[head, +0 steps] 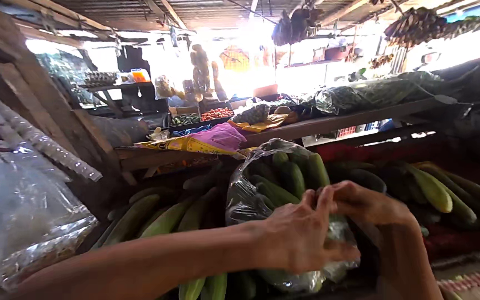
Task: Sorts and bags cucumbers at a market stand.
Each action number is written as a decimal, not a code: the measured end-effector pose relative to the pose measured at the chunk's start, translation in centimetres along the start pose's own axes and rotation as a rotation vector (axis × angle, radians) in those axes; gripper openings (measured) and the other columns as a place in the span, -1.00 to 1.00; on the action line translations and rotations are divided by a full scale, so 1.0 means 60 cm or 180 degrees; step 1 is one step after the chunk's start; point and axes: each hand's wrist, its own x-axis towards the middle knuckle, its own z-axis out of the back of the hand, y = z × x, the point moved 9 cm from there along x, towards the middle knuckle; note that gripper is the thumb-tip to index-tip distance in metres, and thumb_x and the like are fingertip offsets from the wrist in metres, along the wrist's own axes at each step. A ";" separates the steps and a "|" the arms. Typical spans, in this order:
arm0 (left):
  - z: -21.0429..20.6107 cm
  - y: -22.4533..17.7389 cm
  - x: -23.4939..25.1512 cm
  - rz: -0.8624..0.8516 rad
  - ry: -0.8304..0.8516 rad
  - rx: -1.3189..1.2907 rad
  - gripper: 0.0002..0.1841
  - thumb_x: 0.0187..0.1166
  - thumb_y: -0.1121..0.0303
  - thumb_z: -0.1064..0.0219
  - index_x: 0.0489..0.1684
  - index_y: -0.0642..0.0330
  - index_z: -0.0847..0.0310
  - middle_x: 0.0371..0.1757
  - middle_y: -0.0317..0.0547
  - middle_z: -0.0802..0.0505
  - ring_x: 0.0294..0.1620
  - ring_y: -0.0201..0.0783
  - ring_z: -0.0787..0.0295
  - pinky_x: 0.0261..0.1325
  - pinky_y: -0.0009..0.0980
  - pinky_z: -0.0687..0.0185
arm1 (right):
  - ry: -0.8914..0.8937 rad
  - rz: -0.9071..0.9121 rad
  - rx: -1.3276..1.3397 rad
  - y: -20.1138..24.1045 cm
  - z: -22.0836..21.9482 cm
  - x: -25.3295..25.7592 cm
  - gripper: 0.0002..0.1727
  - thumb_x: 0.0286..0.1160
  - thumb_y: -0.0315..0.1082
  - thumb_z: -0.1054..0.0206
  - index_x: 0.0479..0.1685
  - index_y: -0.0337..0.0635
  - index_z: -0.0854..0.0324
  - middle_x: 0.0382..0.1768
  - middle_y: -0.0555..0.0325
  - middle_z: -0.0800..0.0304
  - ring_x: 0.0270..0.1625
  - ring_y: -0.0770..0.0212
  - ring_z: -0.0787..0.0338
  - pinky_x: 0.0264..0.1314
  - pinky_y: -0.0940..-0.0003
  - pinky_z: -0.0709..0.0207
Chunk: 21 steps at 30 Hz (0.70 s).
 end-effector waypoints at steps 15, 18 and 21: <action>-0.029 0.027 -0.024 0.0212 0.0008 0.0522 -0.35 0.73 -0.16 -0.14 -0.21 0.43 -0.66 -0.30 0.25 -0.78 -0.09 0.23 -0.77 -0.04 0.21 -0.54 | -0.1108 -0.1411 -0.0693 -0.048 0.048 0.003 -0.79 0.45 -0.28 -0.47 -0.15 -0.26 -0.72 -0.54 0.21 -0.72 -0.54 0.35 -0.64 -0.42 0.31 -0.56; -0.021 0.031 -0.005 0.0305 0.0263 0.0630 -0.34 0.74 -0.16 -0.13 -0.25 0.43 -0.67 -0.19 0.26 -0.78 0.01 0.22 -0.75 0.03 0.24 -0.53 | -0.0887 -0.2693 -0.1599 -0.122 0.071 -0.024 -0.31 0.21 -0.26 -0.62 0.38 -0.34 -0.52 0.08 -0.35 -0.73 0.14 -0.36 -0.74 0.16 -0.42 -0.51; -0.009 0.028 0.008 0.0491 0.0725 0.0673 -0.30 0.75 -0.18 -0.11 -0.24 0.48 -0.70 -0.16 0.29 -0.78 -0.01 0.19 -0.73 0.04 0.22 -0.51 | -0.0463 -0.3368 -0.1357 -0.176 0.061 -0.048 0.08 0.12 -0.28 -0.72 0.66 -0.43 -0.10 0.50 -0.48 -0.42 0.54 -0.39 -0.51 0.53 -0.31 -0.39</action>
